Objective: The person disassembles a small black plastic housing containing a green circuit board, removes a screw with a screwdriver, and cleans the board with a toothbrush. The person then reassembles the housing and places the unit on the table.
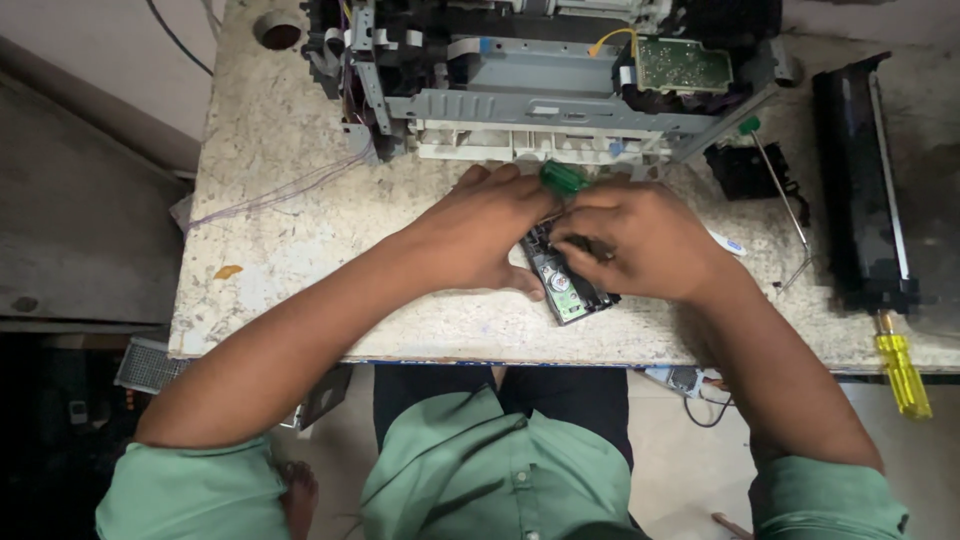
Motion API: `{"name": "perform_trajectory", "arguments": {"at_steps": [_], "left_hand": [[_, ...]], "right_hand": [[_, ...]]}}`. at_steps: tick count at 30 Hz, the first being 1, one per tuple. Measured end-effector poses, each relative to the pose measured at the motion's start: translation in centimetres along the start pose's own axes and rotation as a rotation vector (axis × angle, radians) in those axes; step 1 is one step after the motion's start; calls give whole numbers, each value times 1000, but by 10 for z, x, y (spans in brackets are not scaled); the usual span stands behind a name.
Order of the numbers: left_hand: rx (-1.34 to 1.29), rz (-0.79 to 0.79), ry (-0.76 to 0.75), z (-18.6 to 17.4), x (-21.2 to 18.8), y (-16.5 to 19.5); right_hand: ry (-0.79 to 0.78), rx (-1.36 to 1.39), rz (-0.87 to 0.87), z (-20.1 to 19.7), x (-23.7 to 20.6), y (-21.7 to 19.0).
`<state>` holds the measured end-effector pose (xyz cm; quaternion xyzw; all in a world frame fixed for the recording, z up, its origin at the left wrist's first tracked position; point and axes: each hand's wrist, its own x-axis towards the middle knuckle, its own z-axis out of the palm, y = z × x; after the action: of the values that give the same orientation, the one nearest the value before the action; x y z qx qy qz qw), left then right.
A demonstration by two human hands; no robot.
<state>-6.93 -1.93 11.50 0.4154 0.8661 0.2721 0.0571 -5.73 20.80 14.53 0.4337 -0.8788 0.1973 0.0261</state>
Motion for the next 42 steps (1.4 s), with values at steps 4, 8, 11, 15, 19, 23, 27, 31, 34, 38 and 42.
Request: {"name": "perform_trajectory", "arguments": {"at_steps": [4,8,11,15,19,23,27,31,34,38,42], "left_hand": [[-8,7,-6,-1,0,0],[-1,8,-10,-1,1,0],[4,-15,-30,-1,0,0],[21,-17,-34,2,0,1],[17,9,9,3,2,2],[2,19,12,3,2,4],[3,23,5,1,-1,5],[6,22,1,-1,-2,2],[1,37,6,1,-2,0],[12,45,11,3,-2,-1],[11,7,-28,2,-1,0]], "right_hand": [[-13,-53,-21,0,1,-4],[3,-70,-60,-4,2,-5],[24,-123,-121,-4,3,-8],[19,-211,-132,-2,0,-14],[3,-297,-201,-3,-4,-13],[3,-162,-196,-7,-8,-5],[-45,121,-70,-12,-9,8],[34,136,-88,-16,-10,19],[32,130,-69,-16,-12,19],[-25,131,-70,-14,-11,14],[-95,149,-23,-11,-7,8]]}}
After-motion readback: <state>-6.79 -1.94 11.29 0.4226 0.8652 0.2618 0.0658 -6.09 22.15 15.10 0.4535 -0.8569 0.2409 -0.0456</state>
